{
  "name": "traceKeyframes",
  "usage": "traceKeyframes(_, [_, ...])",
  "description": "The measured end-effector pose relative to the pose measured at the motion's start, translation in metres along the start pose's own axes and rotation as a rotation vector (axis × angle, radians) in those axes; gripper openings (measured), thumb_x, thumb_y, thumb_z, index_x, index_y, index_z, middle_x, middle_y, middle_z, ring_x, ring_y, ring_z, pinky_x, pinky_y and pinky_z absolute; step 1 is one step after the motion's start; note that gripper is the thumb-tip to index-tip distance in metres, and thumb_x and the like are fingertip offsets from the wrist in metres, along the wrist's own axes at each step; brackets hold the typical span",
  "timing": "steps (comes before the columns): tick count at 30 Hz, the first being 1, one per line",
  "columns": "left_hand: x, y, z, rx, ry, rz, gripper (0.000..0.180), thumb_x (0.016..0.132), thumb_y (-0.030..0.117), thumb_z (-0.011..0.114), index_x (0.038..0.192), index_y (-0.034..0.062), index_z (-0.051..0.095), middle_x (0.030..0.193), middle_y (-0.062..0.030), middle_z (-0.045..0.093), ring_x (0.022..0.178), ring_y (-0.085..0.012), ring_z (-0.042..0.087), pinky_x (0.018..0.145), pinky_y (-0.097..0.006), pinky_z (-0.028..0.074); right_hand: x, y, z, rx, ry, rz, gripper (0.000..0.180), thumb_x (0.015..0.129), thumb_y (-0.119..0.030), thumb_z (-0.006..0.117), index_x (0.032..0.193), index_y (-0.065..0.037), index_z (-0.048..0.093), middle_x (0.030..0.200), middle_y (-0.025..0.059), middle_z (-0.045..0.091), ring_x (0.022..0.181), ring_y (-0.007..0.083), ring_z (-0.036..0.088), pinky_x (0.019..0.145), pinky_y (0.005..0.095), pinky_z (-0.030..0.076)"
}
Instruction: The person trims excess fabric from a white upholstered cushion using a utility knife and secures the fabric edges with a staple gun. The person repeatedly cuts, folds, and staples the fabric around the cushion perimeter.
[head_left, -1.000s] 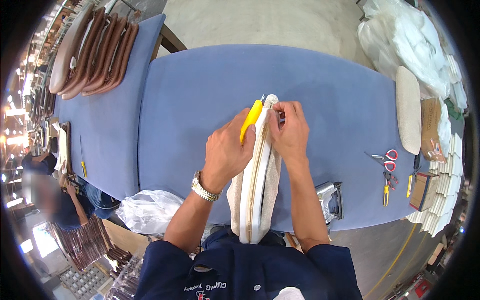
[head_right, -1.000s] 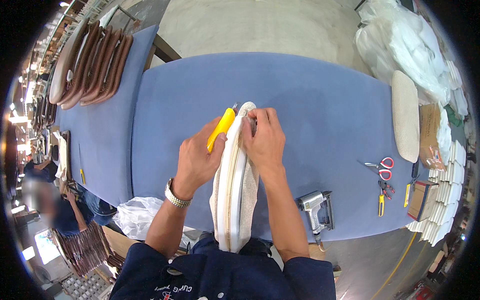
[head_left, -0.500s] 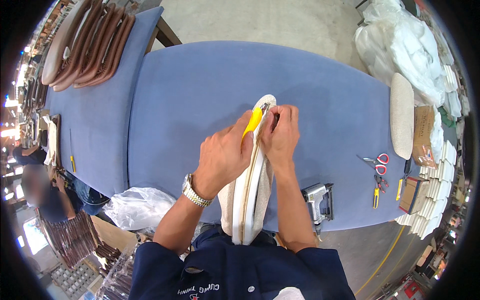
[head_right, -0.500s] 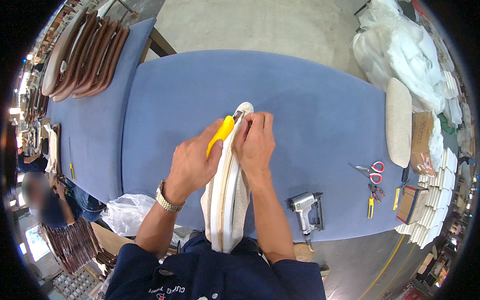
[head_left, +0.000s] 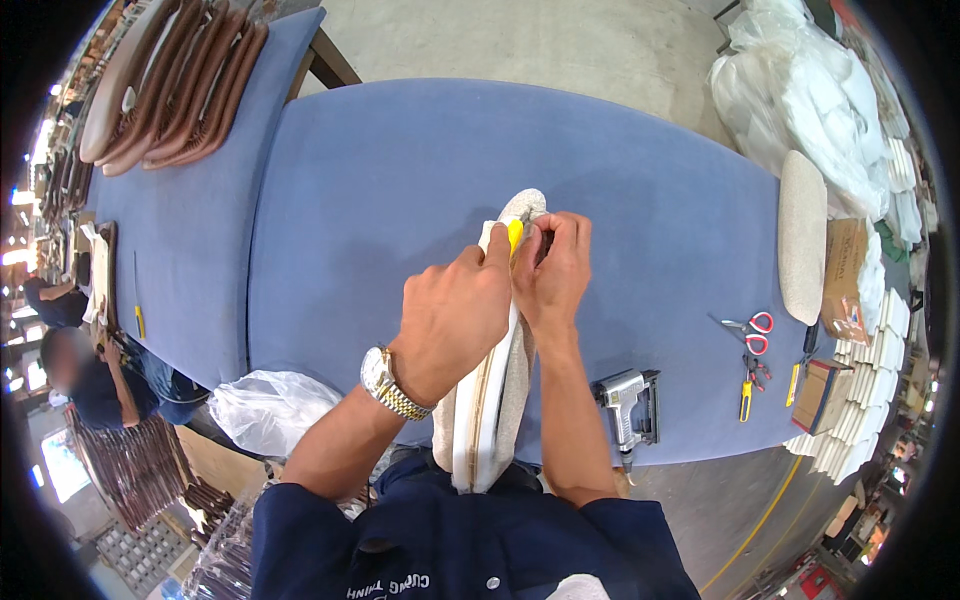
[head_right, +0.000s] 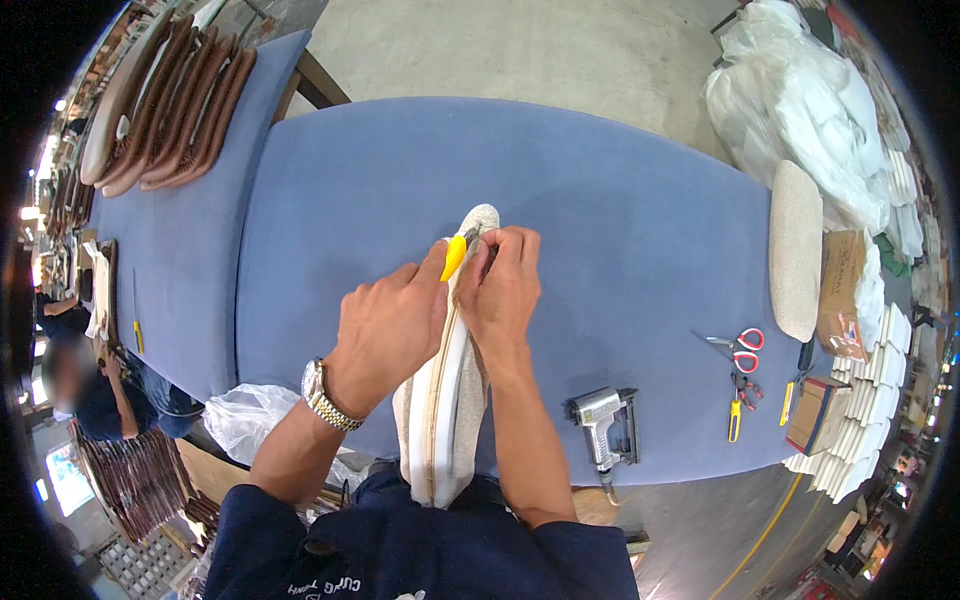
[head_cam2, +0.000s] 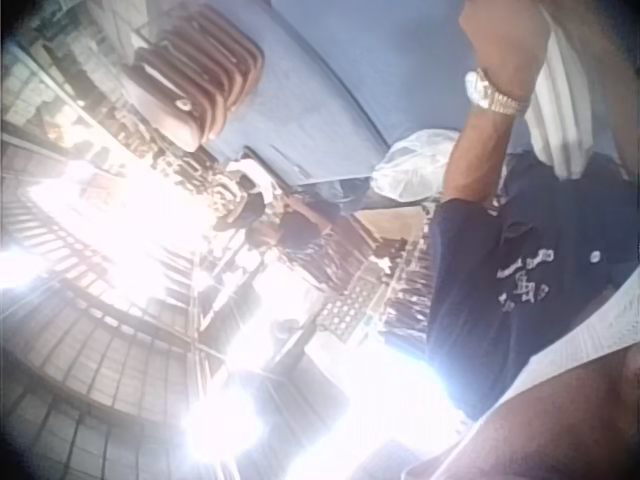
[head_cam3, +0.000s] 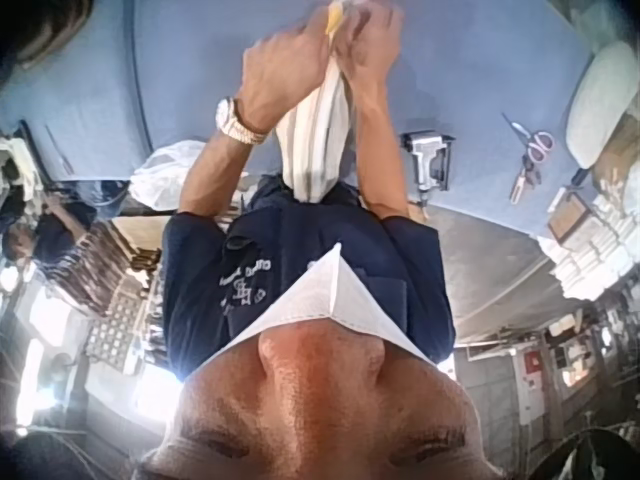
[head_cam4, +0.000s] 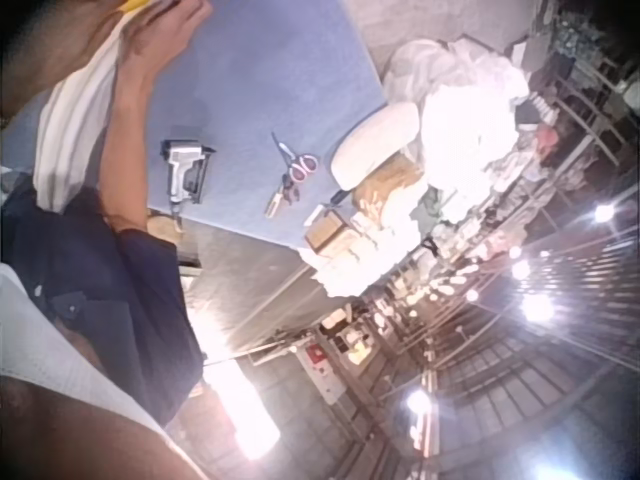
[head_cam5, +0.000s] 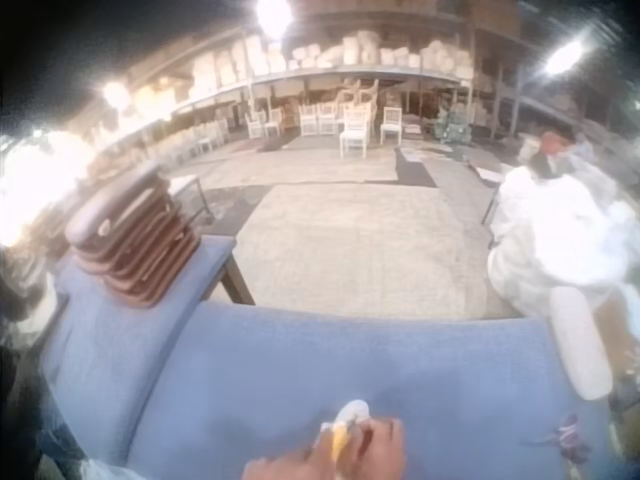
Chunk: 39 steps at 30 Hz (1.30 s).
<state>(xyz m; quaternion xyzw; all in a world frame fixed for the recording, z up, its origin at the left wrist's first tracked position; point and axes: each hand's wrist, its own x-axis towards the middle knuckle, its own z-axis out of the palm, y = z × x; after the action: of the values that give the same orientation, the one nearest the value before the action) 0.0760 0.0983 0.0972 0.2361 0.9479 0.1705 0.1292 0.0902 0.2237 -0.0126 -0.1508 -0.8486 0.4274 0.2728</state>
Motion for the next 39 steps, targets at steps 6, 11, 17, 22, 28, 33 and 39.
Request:
traceKeyframes(6, [0.010, 0.013, -0.012, 0.130, -0.047, 0.028, 0.039, 0.097, 0.014, 0.058, 0.133, -0.0017, 0.058, 0.079, -0.0156, 0.069, 0.063, -0.0367, 0.069, 0.055, -0.047, 0.054, -0.001, 0.000, 0.000, 0.038, -0.015, 0.023, 0.014, 0.092, -0.003, 0.065, 0.104, -0.005, 0.058, 0.111, 0.0136, 0.058, 0.087, 0.0333, 0.066, 0.069, 0.0425, 0.056])
traceKeyframes(11, [0.022, 0.025, -0.021, 0.186, -0.168, -0.008, 0.031, 0.095, 0.012, 0.056, 0.122, -0.0037, 0.059, 0.072, -0.0175, 0.067, 0.062, -0.0397, 0.068, 0.054, -0.048, 0.053, -0.001, 0.001, 0.003, 0.082, -0.010, 0.062, 0.013, 0.093, -0.004, 0.065, 0.104, -0.005, 0.058, 0.111, 0.0133, 0.058, 0.085, 0.0320, 0.066, 0.068, 0.0423, 0.056])
traceKeyframes(17, [0.018, 0.013, -0.009, 0.087, -0.107, 0.042, 0.030, 0.097, 0.015, 0.055, 0.120, -0.0022, 0.059, 0.071, -0.0179, 0.066, 0.062, -0.0412, 0.067, 0.056, -0.051, 0.053, -0.001, 0.004, 0.002, 0.099, 0.030, 0.030, 0.013, 0.093, -0.004, 0.064, 0.104, -0.005, 0.058, 0.111, 0.0131, 0.058, 0.085, 0.0336, 0.066, 0.068, 0.0430, 0.055])
traceKeyframes(22, [0.016, 0.008, -0.008, 0.099, -0.112, 0.082, 0.031, 0.098, 0.016, 0.055, 0.123, -0.0012, 0.058, 0.073, -0.0183, 0.068, 0.062, -0.0412, 0.067, 0.057, -0.052, 0.052, -0.002, 0.006, 0.003, 0.102, 0.025, 0.040, 0.013, 0.094, -0.005, 0.064, 0.105, -0.004, 0.058, 0.111, 0.0140, 0.058, 0.087, 0.0352, 0.066, 0.070, 0.0438, 0.055])
traceKeyframes(28, [0.013, 0.004, -0.006, 0.085, -0.120, 0.068, 0.034, 0.098, 0.016, 0.056, 0.127, -0.0015, 0.056, 0.073, -0.0180, 0.069, 0.062, -0.0416, 0.067, 0.057, -0.052, 0.052, -0.002, 0.004, 0.002, 0.129, 0.017, 0.023, 0.012, 0.094, -0.006, 0.063, 0.105, -0.004, 0.057, 0.109, 0.0150, 0.057, 0.087, 0.0361, 0.065, 0.071, 0.0447, 0.055])
traceKeyframes(33, [0.005, 0.008, -0.001, 0.098, -0.107, 0.028, 0.035, 0.098, 0.016, 0.058, 0.128, -0.0015, 0.056, 0.077, -0.0181, 0.070, 0.065, -0.0420, 0.069, 0.058, -0.052, 0.054, -0.003, 0.004, 0.001, 0.095, 0.013, -0.014, 0.013, 0.094, -0.005, 0.063, 0.105, -0.004, 0.056, 0.109, 0.0155, 0.056, 0.086, 0.0363, 0.064, 0.071, 0.0450, 0.055])
traceKeyframes(39, [-0.011, 0.009, 0.014, 0.030, -0.044, -0.049, 0.046, 0.098, 0.019, 0.059, 0.140, 0.0007, 0.053, 0.086, -0.0199, 0.071, 0.071, -0.0419, 0.070, 0.062, -0.053, 0.056, -0.006, 0.009, -0.001, 0.073, -0.009, 0.021, 0.014, 0.095, -0.004, 0.062, 0.107, -0.004, 0.055, 0.112, 0.0153, 0.057, 0.091, 0.0360, 0.064, 0.073, 0.0445, 0.055])
